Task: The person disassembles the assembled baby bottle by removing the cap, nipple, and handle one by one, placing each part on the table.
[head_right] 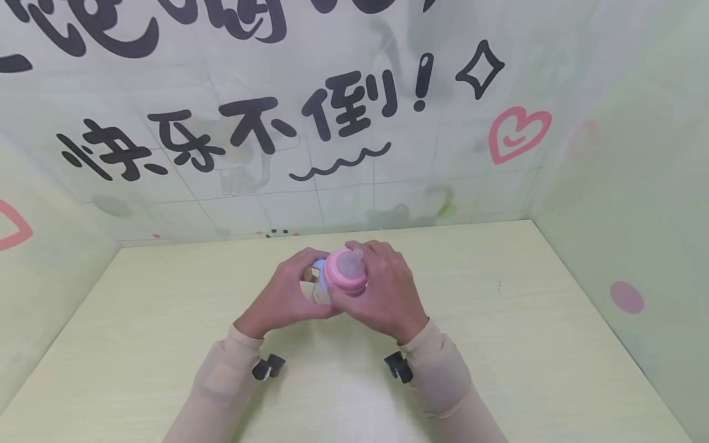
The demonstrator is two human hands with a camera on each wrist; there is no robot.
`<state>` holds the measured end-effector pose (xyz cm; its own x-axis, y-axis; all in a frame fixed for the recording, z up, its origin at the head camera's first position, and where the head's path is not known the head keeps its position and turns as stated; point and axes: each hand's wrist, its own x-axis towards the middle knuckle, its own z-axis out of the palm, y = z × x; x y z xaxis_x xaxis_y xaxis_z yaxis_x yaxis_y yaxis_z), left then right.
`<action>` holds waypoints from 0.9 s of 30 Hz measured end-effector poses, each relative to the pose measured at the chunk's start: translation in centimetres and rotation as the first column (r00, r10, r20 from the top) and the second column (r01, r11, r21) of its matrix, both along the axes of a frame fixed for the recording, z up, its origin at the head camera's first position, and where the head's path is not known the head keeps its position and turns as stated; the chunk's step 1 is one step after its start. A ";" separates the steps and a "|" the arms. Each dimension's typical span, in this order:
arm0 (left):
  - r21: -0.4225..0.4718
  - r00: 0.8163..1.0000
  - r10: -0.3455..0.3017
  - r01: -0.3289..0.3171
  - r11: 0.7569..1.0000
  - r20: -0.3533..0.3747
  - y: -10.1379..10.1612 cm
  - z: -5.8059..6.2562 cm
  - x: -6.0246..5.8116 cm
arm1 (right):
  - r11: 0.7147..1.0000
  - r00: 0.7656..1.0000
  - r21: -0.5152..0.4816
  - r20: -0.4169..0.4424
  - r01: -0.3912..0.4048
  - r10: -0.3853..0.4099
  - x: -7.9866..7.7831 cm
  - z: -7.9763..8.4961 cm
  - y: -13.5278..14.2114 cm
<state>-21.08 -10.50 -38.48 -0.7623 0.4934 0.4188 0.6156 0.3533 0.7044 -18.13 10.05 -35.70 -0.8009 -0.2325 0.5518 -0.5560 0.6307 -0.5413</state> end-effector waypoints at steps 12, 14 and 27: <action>-0.019 1.000 0.012 -0.011 1.000 0.019 -0.2 -0.4 0.0 | 1.000 0.999 -0.020 -0.050 0.020 -0.021 0.2 0.3 0.1; -0.020 1.000 0.014 -0.014 1.000 0.019 -0.2 -0.4 0.0 | 0.999 0.998 -0.025 -0.055 0.028 -0.030 0.3 0.4 0.1; -0.034 0.999 0.016 -0.014 0.999 0.049 -0.1 -0.7 -0.2 | 0.994 0.990 -0.101 -0.132 0.042 -0.056 0.5 1.0 0.4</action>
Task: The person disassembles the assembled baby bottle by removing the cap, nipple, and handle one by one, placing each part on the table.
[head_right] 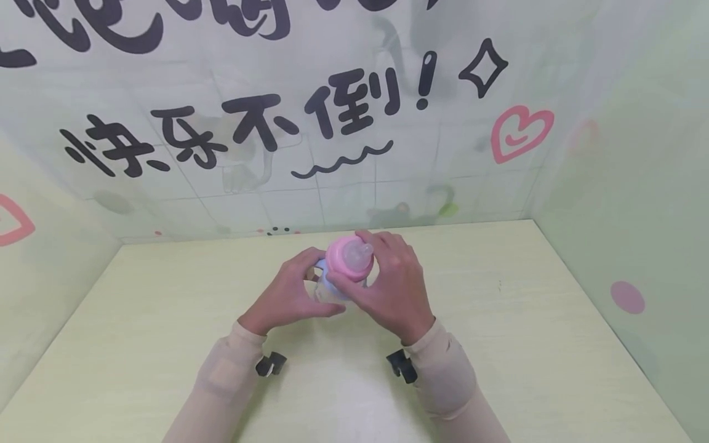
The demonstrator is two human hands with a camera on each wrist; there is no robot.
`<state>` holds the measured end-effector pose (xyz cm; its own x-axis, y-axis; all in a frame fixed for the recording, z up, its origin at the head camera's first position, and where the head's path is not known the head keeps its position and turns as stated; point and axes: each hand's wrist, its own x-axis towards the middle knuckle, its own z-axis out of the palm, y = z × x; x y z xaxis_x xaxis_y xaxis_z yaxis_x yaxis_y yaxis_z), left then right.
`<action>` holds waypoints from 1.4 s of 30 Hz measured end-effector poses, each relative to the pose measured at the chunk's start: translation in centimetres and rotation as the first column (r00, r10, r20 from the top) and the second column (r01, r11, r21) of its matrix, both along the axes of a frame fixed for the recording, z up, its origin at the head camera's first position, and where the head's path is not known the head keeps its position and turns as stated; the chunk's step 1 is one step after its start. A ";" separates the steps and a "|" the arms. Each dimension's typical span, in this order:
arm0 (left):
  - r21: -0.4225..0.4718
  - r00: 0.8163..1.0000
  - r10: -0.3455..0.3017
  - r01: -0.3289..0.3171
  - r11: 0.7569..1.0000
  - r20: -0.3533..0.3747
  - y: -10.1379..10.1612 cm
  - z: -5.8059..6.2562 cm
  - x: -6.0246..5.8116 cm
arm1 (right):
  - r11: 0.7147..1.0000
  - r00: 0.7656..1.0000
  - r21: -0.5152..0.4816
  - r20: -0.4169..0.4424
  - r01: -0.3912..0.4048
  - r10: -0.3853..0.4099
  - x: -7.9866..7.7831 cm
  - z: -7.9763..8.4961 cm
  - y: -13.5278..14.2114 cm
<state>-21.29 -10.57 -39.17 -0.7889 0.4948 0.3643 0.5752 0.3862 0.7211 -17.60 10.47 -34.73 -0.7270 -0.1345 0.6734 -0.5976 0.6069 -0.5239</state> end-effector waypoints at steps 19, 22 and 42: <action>-0.006 1.000 0.005 -0.005 1.000 -0.011 0.1 -0.2 -0.1 | 0.990 0.990 -0.137 -0.139 -0.039 0.020 0.2 1.0 0.6; -0.012 1.000 0.012 -0.012 1.000 -0.009 0.0 -0.1 -0.1 | 0.986 0.984 -0.162 -0.174 -0.049 0.020 0.3 1.2 0.8; -0.006 0.999 0.024 -0.024 1.000 -0.022 -0.2 -0.3 -0.3 | 0.964 0.962 -0.265 -0.269 -0.035 -0.039 1.8 3.3 1.6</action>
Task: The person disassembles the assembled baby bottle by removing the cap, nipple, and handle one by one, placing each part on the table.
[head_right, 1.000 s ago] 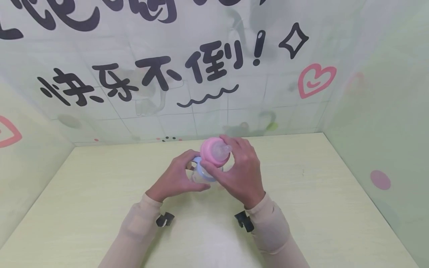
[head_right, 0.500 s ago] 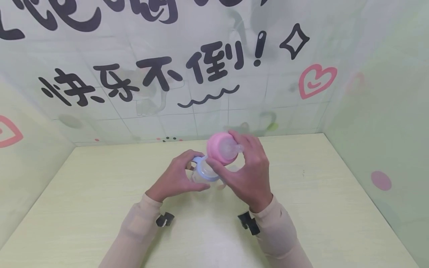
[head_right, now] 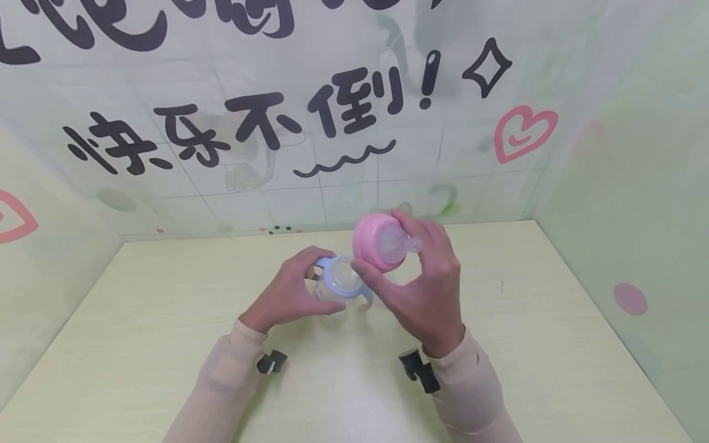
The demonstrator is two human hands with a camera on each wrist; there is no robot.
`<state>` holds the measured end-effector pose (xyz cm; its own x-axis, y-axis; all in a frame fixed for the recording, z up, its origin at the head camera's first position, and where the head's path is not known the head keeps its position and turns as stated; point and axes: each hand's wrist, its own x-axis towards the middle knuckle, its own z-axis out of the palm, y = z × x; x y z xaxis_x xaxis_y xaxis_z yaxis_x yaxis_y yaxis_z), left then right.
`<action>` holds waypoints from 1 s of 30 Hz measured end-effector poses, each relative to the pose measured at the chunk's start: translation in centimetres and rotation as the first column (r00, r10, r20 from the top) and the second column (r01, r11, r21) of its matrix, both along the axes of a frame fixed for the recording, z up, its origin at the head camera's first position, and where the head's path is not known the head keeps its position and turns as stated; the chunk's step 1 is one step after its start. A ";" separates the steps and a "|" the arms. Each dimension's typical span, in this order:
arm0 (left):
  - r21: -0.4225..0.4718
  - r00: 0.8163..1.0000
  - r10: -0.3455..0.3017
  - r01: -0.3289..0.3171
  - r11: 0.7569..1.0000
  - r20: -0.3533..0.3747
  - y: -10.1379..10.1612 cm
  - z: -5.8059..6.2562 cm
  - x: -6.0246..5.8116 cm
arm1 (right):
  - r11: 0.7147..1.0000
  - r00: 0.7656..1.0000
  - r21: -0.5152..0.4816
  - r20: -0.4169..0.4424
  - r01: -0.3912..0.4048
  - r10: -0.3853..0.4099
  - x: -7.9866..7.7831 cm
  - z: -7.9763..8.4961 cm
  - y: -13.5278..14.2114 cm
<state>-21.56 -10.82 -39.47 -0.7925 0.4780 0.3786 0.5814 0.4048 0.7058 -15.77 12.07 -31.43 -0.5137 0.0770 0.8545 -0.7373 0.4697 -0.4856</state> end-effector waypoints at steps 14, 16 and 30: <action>-0.006 0.998 0.063 -0.063 0.998 0.027 -0.9 0.1 -0.2 | 0.983 0.992 0.183 0.128 -0.033 0.010 0.9 0.4 1.6; 0.001 0.996 0.080 -0.080 0.997 0.026 -1.2 0.2 -0.3 | 0.973 0.986 0.231 0.168 -0.025 -0.015 1.0 0.5 1.8; 0.042 0.993 0.117 -0.116 0.992 -0.014 -2.2 0.4 -0.9 | 0.885 0.931 0.460 0.348 -0.069 -0.108 1.1 0.2 2.1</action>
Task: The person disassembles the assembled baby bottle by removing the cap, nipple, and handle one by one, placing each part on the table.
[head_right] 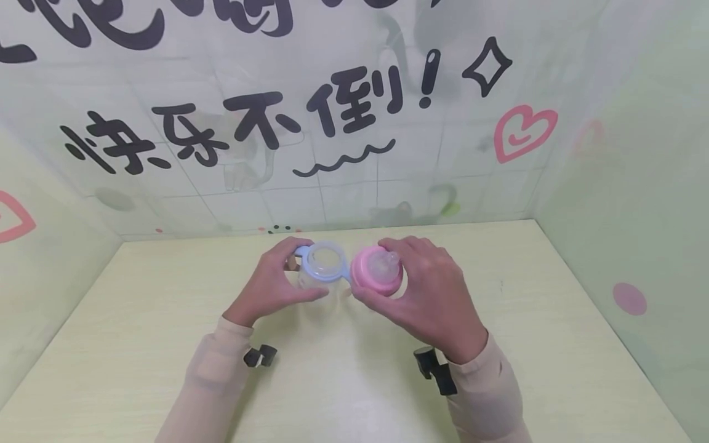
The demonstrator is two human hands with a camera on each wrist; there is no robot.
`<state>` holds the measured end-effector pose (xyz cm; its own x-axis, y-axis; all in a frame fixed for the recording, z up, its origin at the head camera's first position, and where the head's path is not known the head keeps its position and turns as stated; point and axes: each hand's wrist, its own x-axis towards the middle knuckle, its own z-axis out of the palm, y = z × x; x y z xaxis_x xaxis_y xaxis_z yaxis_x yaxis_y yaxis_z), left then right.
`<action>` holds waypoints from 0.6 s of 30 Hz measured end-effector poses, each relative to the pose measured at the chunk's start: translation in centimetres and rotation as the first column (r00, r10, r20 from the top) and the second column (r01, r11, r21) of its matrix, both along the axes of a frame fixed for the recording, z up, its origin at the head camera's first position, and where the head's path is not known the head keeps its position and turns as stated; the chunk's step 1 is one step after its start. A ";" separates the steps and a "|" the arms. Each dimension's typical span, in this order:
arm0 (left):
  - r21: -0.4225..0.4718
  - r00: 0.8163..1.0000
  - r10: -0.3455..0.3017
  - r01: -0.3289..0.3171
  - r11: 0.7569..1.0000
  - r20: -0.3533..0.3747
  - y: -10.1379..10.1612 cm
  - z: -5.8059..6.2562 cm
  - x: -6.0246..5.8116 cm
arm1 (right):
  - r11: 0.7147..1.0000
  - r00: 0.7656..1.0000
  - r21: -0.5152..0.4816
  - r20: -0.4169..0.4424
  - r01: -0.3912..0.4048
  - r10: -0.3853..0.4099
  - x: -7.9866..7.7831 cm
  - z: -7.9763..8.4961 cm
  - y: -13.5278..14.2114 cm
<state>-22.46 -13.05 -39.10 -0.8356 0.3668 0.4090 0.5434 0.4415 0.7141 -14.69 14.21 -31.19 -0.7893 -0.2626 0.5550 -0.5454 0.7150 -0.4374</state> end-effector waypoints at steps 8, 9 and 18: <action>-0.009 1.000 0.004 -0.004 1.000 0.013 -0.1 0.1 0.0 | 0.995 0.990 0.102 0.144 -0.022 0.007 -0.4 -0.5 0.0; -0.010 1.000 0.005 -0.005 1.000 0.011 -0.1 0.1 0.0 | 0.994 0.988 0.107 0.153 -0.020 0.003 -0.4 -0.6 0.0; -0.015 1.000 0.008 -0.008 1.000 0.014 0.0 0.0 0.1 | 0.990 0.971 0.138 0.237 -0.028 -0.006 -1.2 -1.3 0.6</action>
